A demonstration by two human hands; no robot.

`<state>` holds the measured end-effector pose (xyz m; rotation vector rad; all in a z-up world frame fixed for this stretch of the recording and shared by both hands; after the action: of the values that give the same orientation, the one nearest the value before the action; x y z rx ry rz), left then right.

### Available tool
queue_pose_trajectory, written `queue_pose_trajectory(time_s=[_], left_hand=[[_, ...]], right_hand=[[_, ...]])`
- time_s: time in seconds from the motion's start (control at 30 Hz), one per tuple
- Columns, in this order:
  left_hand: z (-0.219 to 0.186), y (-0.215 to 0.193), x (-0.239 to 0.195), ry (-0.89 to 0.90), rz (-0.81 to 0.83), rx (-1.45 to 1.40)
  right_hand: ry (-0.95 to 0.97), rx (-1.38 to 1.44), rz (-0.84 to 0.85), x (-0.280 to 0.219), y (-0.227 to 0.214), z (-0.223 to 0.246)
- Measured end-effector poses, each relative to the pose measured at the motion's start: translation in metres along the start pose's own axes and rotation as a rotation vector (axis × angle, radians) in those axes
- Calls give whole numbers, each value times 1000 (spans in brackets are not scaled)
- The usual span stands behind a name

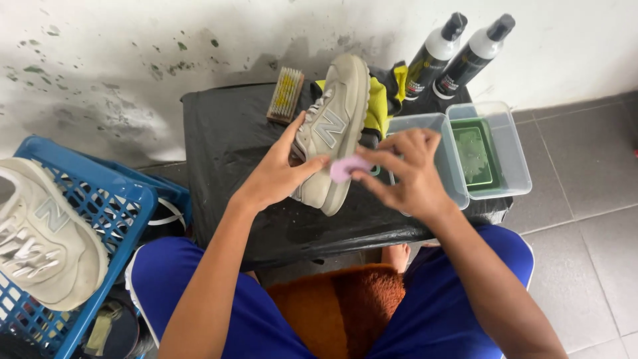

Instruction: The person scrubs a grey sneaker using a pink brush and a cleaning solution. They hold the shoe in their left hand and scrub the upper and side panels with the brush in their right hand.

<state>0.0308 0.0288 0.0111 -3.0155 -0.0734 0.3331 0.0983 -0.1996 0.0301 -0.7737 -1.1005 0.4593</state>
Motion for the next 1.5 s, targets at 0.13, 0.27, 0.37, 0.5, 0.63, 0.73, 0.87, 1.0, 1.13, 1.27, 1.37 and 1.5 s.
queue_pose_trajectory(time_s=[0.13, 0.27, 0.37, 0.5, 0.63, 0.73, 0.87, 1.0, 1.13, 1.27, 1.37, 1.5], left_hand=[[0, 0, 1, 12, -15, 19], [-1, -4, 6, 5, -23, 2], [5, -1, 3, -55, -20, -43], [-6, 1, 2, -108, -12, -19], [5, 0, 5, -60, -16, -47], [8, 2, 3, -16, 7, -196], [3, -2, 8, 14, -11, -48], [-2, -1, 1, -71, -24, 7], [3, -3, 6, 19, -39, 29], [4, -1, 1, 4, -50, 57], [-4, -4, 1, 25, -64, 117], [-4, -5, 4, -2, -63, 153]], right_hand=[[89, -126, -15, -2, -1, -1], [-28, -37, -5, 2, 6, 15], [57, -70, 38, 2, -3, 9], [61, -63, 5, 0, 3, 16], [17, -38, 14, 2, 3, 20], [89, -123, 3, 5, -2, 20], [15, -48, 21, 2, 8, 28], [95, -162, 12, 4, -1, 13], [45, -128, 25, 8, -1, 37], [24, -103, 33, -1, 3, 11], [14, -121, -22, 3, 5, 8], [-68, -41, 36, 18, 0, 27]])
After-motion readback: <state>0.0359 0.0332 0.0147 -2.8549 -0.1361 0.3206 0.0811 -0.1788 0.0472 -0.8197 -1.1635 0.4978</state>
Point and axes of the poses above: each hand's wrist, its own x-axis towards the middle knuckle, its own y-axis out of the palm, z = x × y, the point moved 3 cm from there along x, towards the middle knuckle, and after that the axes turned 1 degree about -z, right-handed, at the moved point
